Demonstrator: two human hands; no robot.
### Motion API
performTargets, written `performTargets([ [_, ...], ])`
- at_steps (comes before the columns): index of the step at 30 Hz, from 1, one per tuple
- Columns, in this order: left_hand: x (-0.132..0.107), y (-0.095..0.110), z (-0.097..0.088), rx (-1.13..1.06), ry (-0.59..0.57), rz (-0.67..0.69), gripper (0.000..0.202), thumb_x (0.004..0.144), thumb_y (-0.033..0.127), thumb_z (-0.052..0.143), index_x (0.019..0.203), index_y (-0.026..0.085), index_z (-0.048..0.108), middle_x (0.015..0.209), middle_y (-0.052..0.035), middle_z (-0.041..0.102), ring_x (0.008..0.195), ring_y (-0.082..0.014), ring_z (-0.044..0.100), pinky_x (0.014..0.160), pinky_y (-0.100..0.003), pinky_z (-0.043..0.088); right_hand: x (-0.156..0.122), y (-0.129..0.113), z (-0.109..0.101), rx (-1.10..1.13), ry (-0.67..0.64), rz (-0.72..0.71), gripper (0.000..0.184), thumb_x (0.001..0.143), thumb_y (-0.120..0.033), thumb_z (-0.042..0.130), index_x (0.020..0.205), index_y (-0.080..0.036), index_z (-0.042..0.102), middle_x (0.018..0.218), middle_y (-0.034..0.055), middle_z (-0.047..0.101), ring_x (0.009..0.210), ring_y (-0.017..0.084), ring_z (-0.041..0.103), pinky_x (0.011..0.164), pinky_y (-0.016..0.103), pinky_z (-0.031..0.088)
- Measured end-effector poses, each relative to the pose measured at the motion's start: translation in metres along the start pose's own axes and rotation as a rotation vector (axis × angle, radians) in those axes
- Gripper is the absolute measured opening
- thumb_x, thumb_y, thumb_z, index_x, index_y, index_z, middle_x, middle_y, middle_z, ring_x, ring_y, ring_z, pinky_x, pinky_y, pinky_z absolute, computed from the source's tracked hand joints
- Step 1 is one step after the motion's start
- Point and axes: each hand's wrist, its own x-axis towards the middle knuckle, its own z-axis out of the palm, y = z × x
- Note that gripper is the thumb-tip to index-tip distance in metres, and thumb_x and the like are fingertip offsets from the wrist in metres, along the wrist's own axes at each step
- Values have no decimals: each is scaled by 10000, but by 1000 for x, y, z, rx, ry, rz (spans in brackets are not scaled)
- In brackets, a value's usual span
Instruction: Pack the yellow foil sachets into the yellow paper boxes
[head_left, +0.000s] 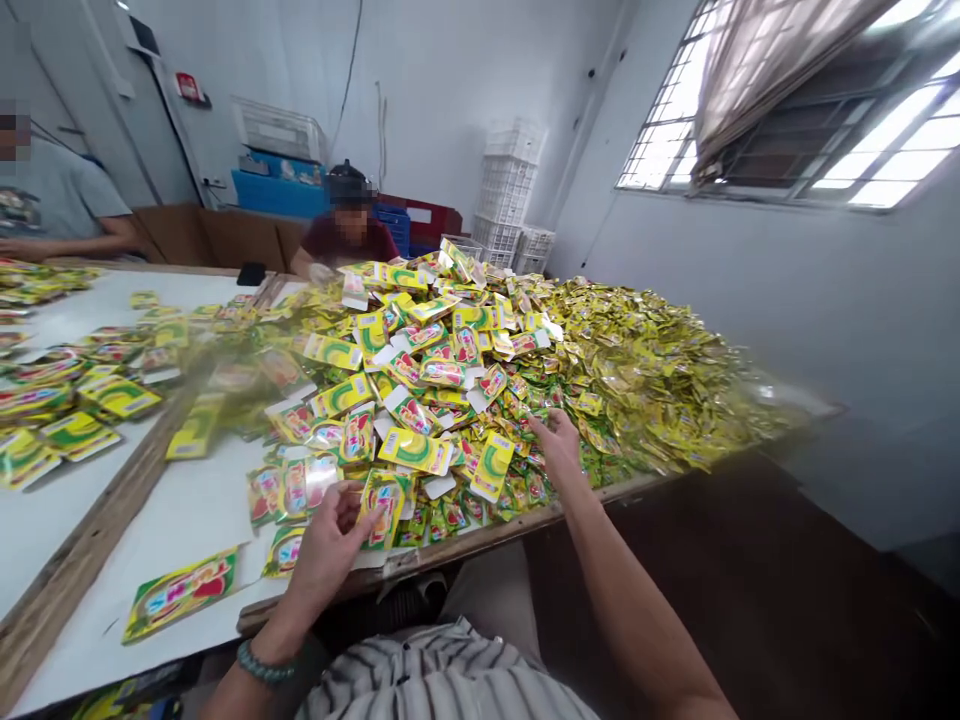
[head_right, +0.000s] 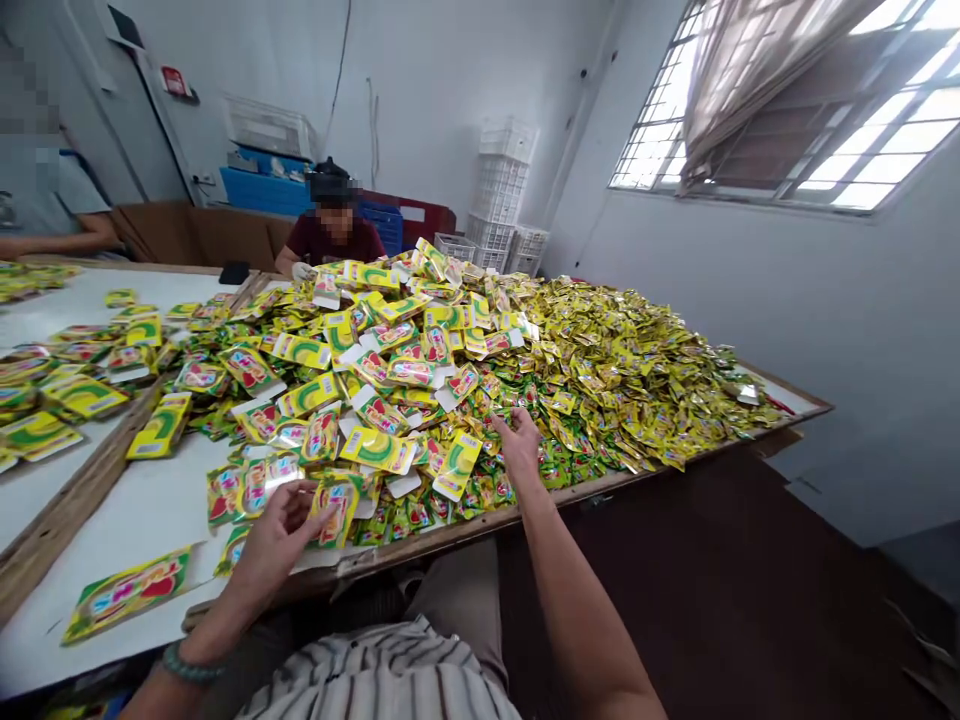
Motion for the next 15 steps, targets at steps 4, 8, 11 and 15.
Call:
performTargets([
  [4, -9, 23, 2, -349, -158, -199, 735, 743, 363, 693, 1385, 264, 349, 890, 12, 602, 749, -164, 637, 716, -326, 553, -49, -40, 21, 188, -186, -1, 355, 683, -418, 741, 862, -207, 520, 806, -13, 563, 740, 135, 547, 676, 252, 483],
  [8, -5, 19, 2, -290, -100, -189, 715, 748, 345, 660, 1398, 248, 378, 974, -20, 617, 754, -163, 643, 737, -335, 552, -106, -53, 53, 275, -417, 248, 353, 738, -459, 696, 907, -234, 482, 880, 1, 571, 590, 122, 511, 451, 242, 451],
  [11, 0, 6, -4, -26, -44, -112, 599, 756, 330, 629, 1325, 225, 477, 1030, -51, 621, 748, -171, 642, 729, -347, 555, -137, -45, 73, 309, -530, 300, 323, 754, -438, 686, 909, -228, 494, 928, 21, 588, 670, 150, 550, 506, 267, 483],
  [15, -3, 3, -10, 56, 4, -112, 593, 756, 346, 638, 1306, 220, 457, 1027, -57, 622, 782, -194, 658, 719, -361, 569, -158, -41, 83, 214, -603, 208, 278, 758, -313, 670, 991, -210, 560, 896, 11, 613, 800, 165, 559, 725, 284, 473],
])
